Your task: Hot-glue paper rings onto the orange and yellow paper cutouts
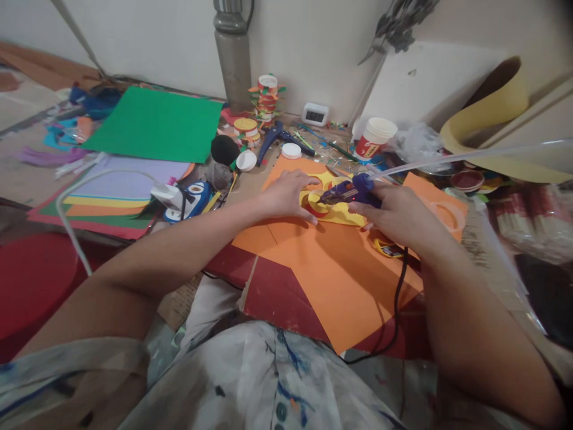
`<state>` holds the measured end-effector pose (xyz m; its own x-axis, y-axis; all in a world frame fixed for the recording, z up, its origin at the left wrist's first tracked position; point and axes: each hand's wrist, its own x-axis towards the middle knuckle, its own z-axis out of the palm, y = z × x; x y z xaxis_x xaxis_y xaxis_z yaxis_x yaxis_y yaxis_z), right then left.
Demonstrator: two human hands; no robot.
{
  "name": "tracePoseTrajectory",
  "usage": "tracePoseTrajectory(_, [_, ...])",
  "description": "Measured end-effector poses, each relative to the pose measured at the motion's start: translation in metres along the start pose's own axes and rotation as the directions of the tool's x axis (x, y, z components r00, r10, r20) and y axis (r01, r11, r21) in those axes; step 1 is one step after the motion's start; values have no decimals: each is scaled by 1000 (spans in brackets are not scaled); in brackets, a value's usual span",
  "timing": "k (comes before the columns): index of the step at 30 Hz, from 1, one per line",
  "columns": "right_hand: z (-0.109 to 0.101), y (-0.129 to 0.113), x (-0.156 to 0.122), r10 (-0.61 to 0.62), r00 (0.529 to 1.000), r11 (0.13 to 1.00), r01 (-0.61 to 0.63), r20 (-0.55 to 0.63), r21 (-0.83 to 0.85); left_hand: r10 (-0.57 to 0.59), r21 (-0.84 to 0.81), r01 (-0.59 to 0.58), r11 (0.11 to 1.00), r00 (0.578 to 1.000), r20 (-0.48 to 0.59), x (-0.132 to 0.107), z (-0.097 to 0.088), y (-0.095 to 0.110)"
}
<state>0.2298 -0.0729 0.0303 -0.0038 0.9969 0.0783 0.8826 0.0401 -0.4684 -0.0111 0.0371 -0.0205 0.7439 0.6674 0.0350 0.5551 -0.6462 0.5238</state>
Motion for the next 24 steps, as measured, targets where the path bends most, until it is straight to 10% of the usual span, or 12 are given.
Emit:
tracePoseTrajectory(9, [-5, 1, -1, 27, 1000, 999, -28, 7, 19, -173, -219, 111, 969, 941, -290, 18, 3, -19])
tracePoseTrajectory(19, [1, 3, 4, 18, 999, 998, -20, 26, 62, -377, 75, 392, 917, 912, -162, 56, -8, -17])
tracePoseTrajectory(24, [7, 4, 7, -29, 1000, 998, 29, -13, 60, -455, -143, 436, 888, 878, -148, 52, -8, -13])
